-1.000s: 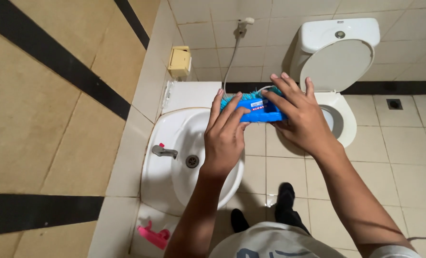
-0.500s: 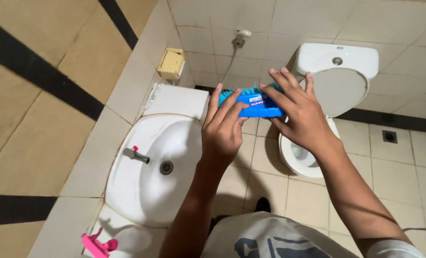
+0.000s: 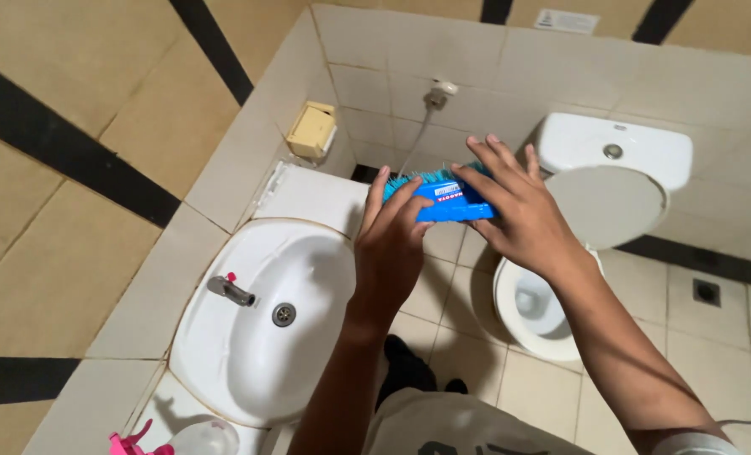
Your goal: The person scrubs the tiled bathroom wall with a blue scrub brush, focusing on the grout lines and the area around the sink. They move the brush back and forth across the wall surface and the sink's edge.
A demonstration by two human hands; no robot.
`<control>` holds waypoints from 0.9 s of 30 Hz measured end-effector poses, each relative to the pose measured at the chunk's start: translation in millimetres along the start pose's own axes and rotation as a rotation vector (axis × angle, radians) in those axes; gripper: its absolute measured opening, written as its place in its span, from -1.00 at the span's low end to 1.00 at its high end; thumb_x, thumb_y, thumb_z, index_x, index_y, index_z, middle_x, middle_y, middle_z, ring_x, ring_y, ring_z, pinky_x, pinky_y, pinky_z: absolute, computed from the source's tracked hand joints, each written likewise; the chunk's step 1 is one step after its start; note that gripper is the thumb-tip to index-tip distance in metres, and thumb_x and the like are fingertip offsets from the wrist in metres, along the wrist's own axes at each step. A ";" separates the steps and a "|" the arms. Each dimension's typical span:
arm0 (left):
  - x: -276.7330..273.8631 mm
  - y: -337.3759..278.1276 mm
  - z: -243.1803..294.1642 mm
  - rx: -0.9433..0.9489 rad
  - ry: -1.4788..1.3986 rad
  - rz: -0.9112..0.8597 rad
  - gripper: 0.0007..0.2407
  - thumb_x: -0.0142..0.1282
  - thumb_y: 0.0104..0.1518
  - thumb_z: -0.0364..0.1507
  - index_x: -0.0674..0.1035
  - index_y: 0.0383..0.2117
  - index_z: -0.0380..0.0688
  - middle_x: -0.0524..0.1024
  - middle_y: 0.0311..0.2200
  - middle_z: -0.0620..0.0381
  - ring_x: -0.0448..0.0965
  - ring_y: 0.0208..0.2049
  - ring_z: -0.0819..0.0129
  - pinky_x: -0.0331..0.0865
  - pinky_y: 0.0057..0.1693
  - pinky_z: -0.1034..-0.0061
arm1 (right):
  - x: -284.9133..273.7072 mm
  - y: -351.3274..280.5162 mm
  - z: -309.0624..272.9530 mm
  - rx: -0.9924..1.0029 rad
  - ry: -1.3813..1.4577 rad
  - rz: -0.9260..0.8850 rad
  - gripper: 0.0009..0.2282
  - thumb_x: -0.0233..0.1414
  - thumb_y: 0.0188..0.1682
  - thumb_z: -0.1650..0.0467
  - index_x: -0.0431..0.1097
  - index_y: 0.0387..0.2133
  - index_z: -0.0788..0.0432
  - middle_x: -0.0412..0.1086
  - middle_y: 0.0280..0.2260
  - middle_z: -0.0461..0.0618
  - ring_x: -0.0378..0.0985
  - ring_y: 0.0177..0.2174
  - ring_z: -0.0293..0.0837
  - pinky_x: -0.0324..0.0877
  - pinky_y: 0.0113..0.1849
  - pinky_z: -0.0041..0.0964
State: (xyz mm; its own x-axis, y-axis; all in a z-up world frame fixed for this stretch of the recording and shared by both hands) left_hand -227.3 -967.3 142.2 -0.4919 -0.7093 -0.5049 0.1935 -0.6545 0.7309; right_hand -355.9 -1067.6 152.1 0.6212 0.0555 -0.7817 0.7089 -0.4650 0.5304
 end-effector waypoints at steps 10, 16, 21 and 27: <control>-11.0 31.5 -83.2 -0.040 0.083 0.101 -0.76 0.28 0.14 -0.54 0.53 -0.10 -0.14 0.49 0.13 0.06 0.34 0.32 -0.18 0.37 0.31 0.12 | 65.5 88.9 19.9 -0.139 0.062 -0.090 -0.35 0.27 -0.29 0.49 0.33 0.19 0.00 0.09 0.35 0.09 0.09 0.32 0.25 -0.10 0.23 0.49; -24.3 47.0 -130.1 -0.119 0.178 0.121 -0.76 0.29 0.11 -0.57 0.57 -0.10 -0.17 0.51 0.15 0.05 0.33 0.34 -0.13 0.33 0.35 0.13 | 98.6 140.8 17.1 -0.184 0.116 -0.116 -0.36 0.31 -0.31 0.49 0.36 0.15 -0.02 0.11 0.34 0.05 0.11 0.33 0.20 -0.10 0.27 0.47; -39.9 49.4 -156.2 -0.181 0.236 0.120 -0.77 0.28 0.09 -0.59 0.57 -0.13 -0.17 0.51 0.11 0.04 0.30 0.35 -0.13 0.32 0.35 0.14 | 122.3 168.3 6.0 -0.265 0.191 -0.113 -0.43 0.32 -0.25 0.47 0.40 0.12 0.03 0.13 0.35 0.06 0.11 0.34 0.23 -0.12 0.27 0.49; -65.8 43.5 -167.2 -0.238 0.330 0.181 -0.75 0.33 0.04 -0.60 0.58 -0.15 -0.17 0.53 0.10 0.05 0.35 0.34 -0.10 0.45 0.26 0.21 | 151.4 192.2 -11.2 -0.327 0.227 -0.153 -0.46 0.32 -0.26 0.45 0.44 0.08 0.04 0.17 0.32 0.03 0.10 0.34 0.22 -0.07 0.24 0.49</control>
State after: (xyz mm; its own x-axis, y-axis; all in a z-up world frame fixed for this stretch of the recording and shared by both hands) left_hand -44.6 -992.8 130.4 -0.1423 -0.8384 -0.5262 0.4605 -0.5266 0.7146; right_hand -121.9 -1138.6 139.4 0.5324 0.3126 -0.7867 0.8446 -0.1336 0.5185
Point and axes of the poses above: each hand's wrist, its own y-axis towards the middle knuckle, its own x-axis out of the palm, z = x × y, the point moved 9 cm from there along y, towards the middle knuckle
